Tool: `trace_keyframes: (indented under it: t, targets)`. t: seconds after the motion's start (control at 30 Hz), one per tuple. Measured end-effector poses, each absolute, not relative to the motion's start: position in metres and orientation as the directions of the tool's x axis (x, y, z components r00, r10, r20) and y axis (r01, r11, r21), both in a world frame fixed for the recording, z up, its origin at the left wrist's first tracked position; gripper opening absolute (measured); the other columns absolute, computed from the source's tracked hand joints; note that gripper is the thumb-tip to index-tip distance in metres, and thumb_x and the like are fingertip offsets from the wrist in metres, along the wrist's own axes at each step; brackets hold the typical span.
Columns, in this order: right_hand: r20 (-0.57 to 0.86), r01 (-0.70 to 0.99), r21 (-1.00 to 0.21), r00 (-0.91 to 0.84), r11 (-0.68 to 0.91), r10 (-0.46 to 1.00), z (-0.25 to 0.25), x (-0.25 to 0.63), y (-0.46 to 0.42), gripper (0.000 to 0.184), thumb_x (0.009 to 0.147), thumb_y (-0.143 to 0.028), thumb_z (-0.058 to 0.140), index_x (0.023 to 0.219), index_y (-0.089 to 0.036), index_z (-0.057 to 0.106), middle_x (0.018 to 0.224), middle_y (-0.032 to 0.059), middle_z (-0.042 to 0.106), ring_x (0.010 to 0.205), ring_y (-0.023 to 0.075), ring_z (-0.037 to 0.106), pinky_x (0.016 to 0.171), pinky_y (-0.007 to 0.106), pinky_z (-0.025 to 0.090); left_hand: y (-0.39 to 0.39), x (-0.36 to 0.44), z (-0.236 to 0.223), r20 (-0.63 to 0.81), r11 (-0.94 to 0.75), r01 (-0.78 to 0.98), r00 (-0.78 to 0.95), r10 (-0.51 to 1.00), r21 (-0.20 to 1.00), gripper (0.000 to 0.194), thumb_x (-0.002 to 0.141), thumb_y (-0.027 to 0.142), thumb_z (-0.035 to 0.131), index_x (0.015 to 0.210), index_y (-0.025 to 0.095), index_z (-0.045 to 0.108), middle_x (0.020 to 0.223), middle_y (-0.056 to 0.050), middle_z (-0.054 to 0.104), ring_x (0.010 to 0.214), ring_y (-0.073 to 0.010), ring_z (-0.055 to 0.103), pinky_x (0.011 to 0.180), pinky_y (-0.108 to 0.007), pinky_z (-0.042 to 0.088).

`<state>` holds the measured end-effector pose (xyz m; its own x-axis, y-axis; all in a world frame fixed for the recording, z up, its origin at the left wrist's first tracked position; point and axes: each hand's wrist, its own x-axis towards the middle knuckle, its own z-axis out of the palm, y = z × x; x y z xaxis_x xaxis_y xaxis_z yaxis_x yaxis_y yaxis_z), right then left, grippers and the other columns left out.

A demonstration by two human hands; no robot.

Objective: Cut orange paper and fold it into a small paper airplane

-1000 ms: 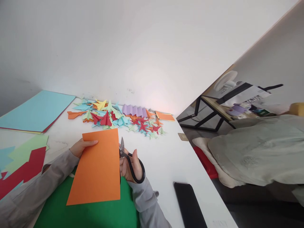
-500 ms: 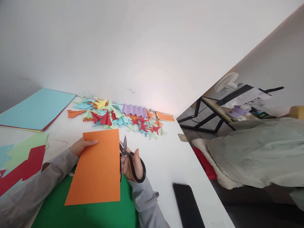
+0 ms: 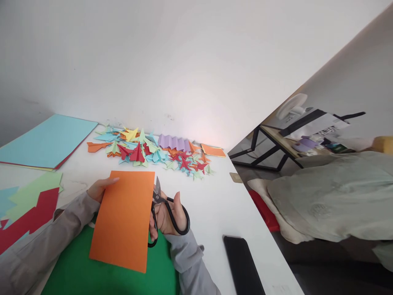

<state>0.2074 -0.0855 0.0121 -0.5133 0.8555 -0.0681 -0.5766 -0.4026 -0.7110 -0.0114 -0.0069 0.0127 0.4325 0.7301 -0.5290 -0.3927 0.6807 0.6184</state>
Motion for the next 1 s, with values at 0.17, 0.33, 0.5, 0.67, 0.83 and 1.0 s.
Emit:
trace_keyframes:
  t: [0.17, 0.33, 0.5, 0.67, 0.83, 1.0]
  targets:
    - [-0.062, -0.572, -0.701, -0.546, -0.426, 0.836, 0.015, 0.21, -0.087, 0.08, 0.072, -0.075, 0.001, 0.132, -0.025, 0.019, 0.055, -0.0022, 0.058, 0.032, 0.0136, 0.05, 0.036, 0.025, 0.04, -0.006, -0.015, 0.012, -0.586, 0.713, -0.446, 0.409, 0.7, 0.54, 0.028, 0.067, 0.023, 0.059, 0.089, 0.007, 0.066, 0.074, -0.012, 0.071, 0.074, -0.0281, 0.067, 0.061, -0.035, 0.054]
    - [-0.091, -0.539, -0.706, -0.574, -0.459, 0.814, 0.014, 0.212, -0.087, 0.082, 0.072, -0.075, -0.002, 0.13, -0.023, 0.024, 0.053, -0.0015, 0.058, 0.029, 0.0129, 0.046, 0.032, 0.022, 0.035, -0.005, -0.016, 0.009, -0.56, 0.732, -0.361, 0.478, 0.677, 0.577, 0.032, 0.063, 0.021, 0.064, 0.092, 0.007, 0.066, 0.076, -0.011, 0.071, 0.075, -0.028, 0.067, 0.057, -0.032, 0.053]
    - [-0.069, -0.534, -0.709, -0.598, -0.461, 0.799, 0.012, 0.213, -0.087, 0.082, 0.072, -0.075, 0.0, 0.132, -0.024, 0.02, 0.055, -0.0003, 0.06, 0.03, 0.0137, 0.048, 0.032, 0.022, 0.035, -0.007, -0.015, 0.01, -0.427, 0.643, -0.325, 0.534, 0.73, 0.693, 0.036, 0.062, 0.019, 0.068, 0.096, 0.009, 0.065, 0.09, -0.012, 0.07, 0.08, -0.0276, 0.066, 0.067, -0.034, 0.054]
    - [-0.065, -0.523, -0.743, -0.564, -0.417, 0.824, 0.01, 0.213, -0.085, 0.083, 0.072, -0.077, 0.011, 0.134, -0.022, 0.02, 0.056, -0.0006, 0.06, 0.033, 0.0147, 0.052, 0.033, 0.024, 0.04, -0.007, -0.009, 0.012, -0.446, 0.621, -0.281, 0.491, 0.749, 0.732, 0.033, 0.062, 0.019, 0.071, 0.094, 0.01, 0.066, 0.09, -0.013, 0.07, 0.079, -0.0267, 0.066, 0.07, -0.035, 0.054]
    - [-0.078, -0.511, -0.776, -0.502, -0.368, 0.861, 0.01, 0.21, -0.083, 0.086, 0.071, -0.077, 0.025, 0.135, -0.019, 0.022, 0.069, 0.005, 0.065, 0.037, 0.0138, 0.053, 0.031, 0.023, 0.038, -0.006, -0.006, 0.006, -0.45, 0.587, -0.268, 0.431, 0.782, 0.764, 0.034, 0.059, 0.021, 0.074, 0.09, 0.009, 0.068, 0.086, -0.013, 0.07, 0.077, -0.027, 0.067, 0.068, -0.035, 0.054]
    - [-0.159, -0.521, -0.775, -0.387, -0.358, 0.908, 0.007, 0.208, -0.083, 0.092, 0.064, -0.081, 0.032, 0.131, -0.018, 0.035, 0.075, 0.0087, 0.066, 0.049, 0.0155, 0.057, 0.037, 0.021, 0.037, -0.006, -0.004, 0.007, -0.466, 0.58, -0.277, 0.382, 0.798, 0.766, 0.032, 0.057, 0.02, 0.074, 0.087, 0.009, 0.068, 0.081, -0.012, 0.071, 0.073, -0.0272, 0.067, 0.065, -0.035, 0.055]
